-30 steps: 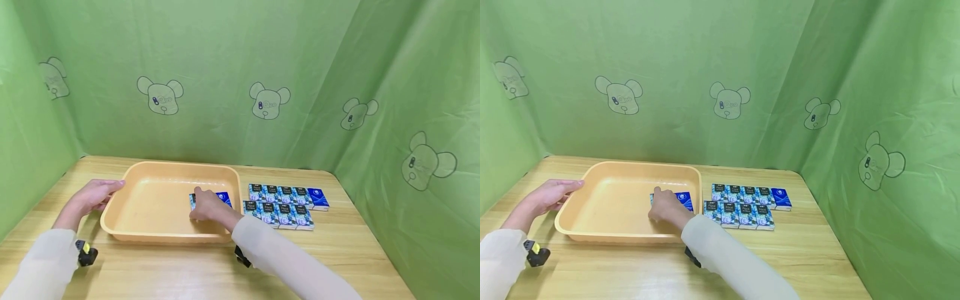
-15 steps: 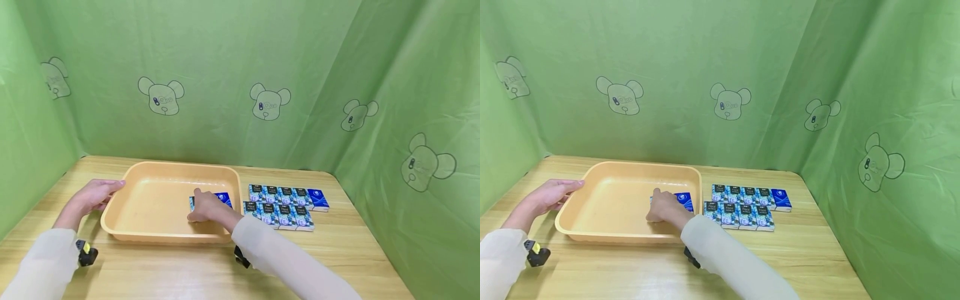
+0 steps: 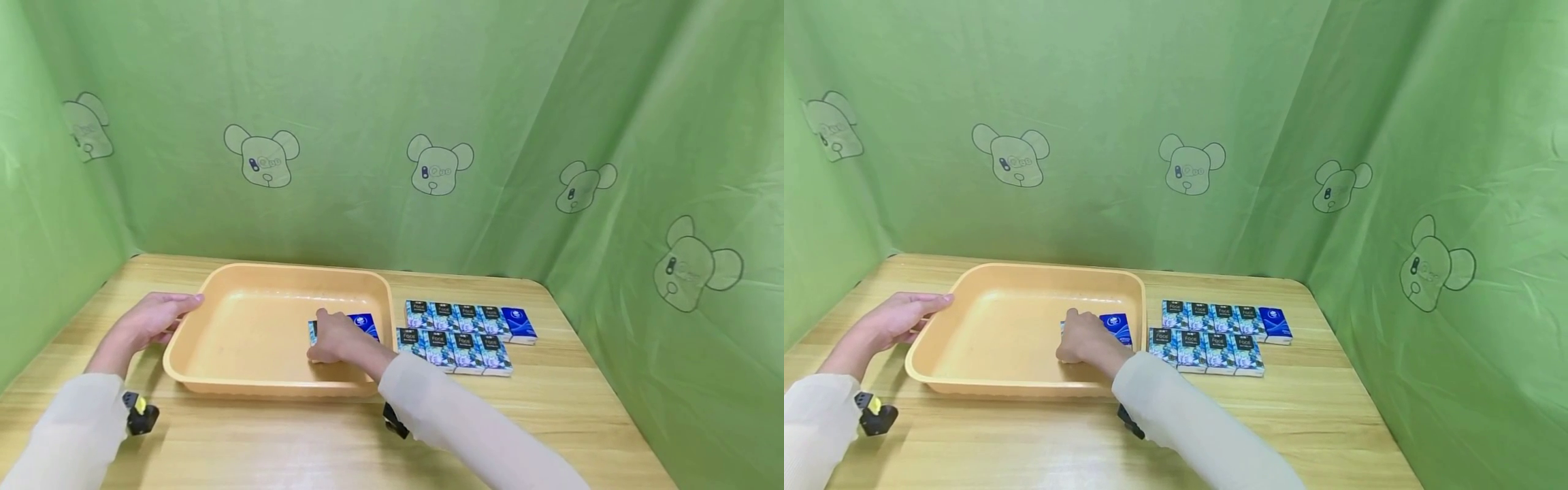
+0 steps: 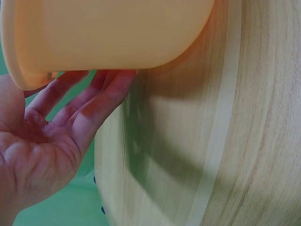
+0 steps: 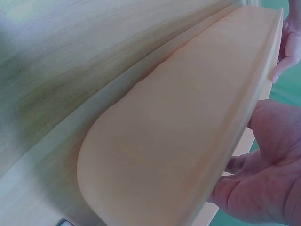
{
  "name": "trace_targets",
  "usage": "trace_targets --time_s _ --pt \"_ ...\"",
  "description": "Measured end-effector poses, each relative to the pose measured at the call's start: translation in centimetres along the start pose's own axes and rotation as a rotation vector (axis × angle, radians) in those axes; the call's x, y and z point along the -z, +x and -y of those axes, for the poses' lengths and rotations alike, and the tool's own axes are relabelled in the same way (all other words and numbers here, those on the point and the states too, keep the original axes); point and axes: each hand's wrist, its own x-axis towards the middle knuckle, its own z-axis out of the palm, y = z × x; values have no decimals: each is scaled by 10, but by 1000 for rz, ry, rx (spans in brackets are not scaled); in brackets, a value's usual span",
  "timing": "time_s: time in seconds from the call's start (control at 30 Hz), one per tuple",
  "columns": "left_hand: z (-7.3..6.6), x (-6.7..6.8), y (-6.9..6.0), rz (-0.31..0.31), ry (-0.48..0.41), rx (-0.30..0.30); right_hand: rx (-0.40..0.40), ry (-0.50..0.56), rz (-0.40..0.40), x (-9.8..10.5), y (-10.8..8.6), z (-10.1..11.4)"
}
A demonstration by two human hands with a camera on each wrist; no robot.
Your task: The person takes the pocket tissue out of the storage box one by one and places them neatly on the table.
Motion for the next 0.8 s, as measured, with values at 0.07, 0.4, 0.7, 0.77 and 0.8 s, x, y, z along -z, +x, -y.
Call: trace_targets --time_s 0.07,0.4,0.7,0.77,0.8 --pt "0 0 0 -1 0 3 0 7 -1 -1 0 0" --pt "1 1 1 -1 -1 10 3 34 -3 -3 1 -2" --pt "0 1 0 -2 6 5 15 47 1 -4 2 -3" --pt "0 1 0 -2 7 4 14 57 6 -5 3 -4" --pt "0 1 0 -2 5 4 13 62 8 -5 3 -4"
